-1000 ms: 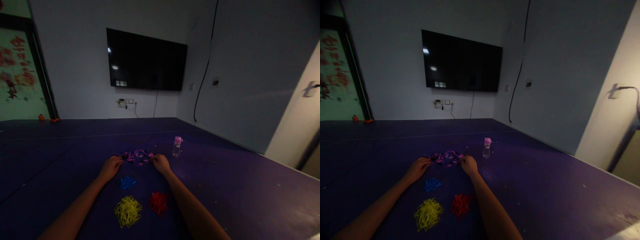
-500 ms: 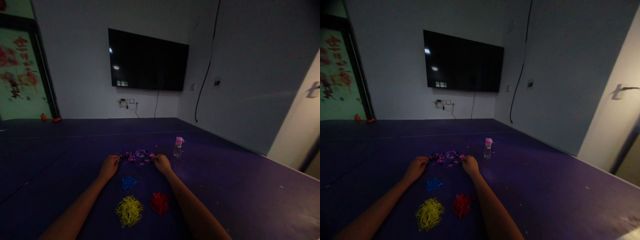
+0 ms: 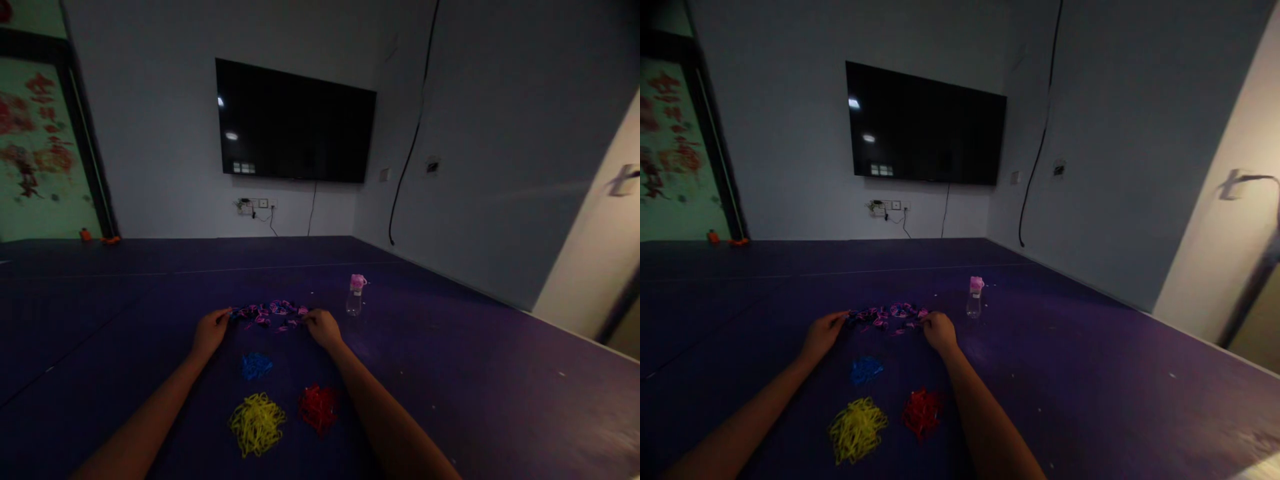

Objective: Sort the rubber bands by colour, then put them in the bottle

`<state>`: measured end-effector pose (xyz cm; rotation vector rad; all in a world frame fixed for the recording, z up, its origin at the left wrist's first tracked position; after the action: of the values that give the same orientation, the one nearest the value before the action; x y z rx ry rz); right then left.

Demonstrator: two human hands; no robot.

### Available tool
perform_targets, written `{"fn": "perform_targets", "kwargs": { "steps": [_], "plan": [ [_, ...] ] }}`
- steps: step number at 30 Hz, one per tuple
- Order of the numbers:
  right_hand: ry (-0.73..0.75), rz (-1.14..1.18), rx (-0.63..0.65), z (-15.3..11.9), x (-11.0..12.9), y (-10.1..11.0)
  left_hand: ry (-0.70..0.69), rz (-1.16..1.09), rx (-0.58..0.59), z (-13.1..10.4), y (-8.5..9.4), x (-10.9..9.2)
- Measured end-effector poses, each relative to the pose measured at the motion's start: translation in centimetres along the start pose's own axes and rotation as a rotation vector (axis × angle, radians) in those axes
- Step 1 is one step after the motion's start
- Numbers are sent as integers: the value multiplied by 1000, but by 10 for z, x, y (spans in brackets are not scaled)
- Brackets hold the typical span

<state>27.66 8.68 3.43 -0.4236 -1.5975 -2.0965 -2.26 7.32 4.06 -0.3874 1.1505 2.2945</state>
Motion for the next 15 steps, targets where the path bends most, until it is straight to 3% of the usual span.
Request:
{"fn": "perform_targets", "kwargs": {
  "steps": [8, 12, 15],
  "plan": [
    [-8, -13, -7, 1, -1, -1, 56, 92, -122, -1, 16, 12],
    [-8, -4, 0, 1, -1, -1, -23, 130, -137, 0, 16, 1],
    [-5, 0, 4, 1, -1, -2, -139, 127, -55, 0, 8, -14]
  ]
}}
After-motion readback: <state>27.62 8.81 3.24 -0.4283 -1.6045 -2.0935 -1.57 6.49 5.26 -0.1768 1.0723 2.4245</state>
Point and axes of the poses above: each hand's wrist, its own z-axis towards the middle knuckle, its own y-axis out of the back of the hand, x = y × z, the point moved 8 cm from there along z, towards the middle knuckle, and after that the axes turned 9 degrees about -y, right-handed, at the moved point
